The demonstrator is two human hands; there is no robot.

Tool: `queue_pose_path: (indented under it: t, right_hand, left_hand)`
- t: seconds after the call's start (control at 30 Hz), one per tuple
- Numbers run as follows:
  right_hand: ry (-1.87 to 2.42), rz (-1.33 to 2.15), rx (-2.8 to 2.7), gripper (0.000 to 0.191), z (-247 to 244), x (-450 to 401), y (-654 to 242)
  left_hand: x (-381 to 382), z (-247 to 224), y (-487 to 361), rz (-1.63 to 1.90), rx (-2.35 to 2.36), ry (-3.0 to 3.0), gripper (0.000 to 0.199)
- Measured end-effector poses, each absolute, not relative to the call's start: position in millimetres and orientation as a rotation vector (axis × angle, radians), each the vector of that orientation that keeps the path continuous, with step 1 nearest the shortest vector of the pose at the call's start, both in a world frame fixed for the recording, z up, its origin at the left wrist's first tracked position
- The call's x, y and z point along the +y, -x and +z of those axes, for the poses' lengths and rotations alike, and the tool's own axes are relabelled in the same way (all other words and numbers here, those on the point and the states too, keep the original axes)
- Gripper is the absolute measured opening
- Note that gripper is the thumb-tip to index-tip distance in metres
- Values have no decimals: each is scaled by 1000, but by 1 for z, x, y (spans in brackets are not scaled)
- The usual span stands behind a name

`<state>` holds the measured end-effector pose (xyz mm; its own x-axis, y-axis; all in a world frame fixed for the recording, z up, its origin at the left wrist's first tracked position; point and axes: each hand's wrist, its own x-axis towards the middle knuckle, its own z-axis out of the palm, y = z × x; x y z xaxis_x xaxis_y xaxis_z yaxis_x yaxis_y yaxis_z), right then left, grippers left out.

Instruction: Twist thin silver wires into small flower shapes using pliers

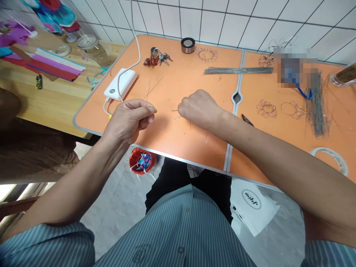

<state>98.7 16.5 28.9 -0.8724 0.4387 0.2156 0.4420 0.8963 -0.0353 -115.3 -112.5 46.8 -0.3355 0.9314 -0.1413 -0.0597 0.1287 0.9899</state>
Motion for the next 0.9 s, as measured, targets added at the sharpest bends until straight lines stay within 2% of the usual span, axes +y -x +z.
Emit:
queue_pose_path:
  t: [0.13, 0.3, 0.4, 0.53, 0.6, 0.9]
  right_hand:
    - [623, 142, -2791, 60, 21, 25, -92]
    - [622, 285, -2761, 65, 10, 31, -89]
    - [637, 89, -2913, 59, 18, 24, -84]
    - [716, -280, -3240, 36, 50, 4, -75]
    - [754, -379, -3342, 31, 63, -5, -71]
    - [839, -214, -3266, 28, 63, -5, -75]
  left_hand:
    - [-113, 45, 118, 1341, 1481, -885, 10]
    - [-114, 42, 121, 1339, 1459, -876, 10]
    - [-114, 42, 122, 1330, 1457, -874, 11]
    - [-115, 44, 121, 1292, 1470, -883, 11]
    - [-115, 46, 120, 1282, 1478, -889, 11]
    - [-114, 46, 119, 1270, 1468, -879, 11]
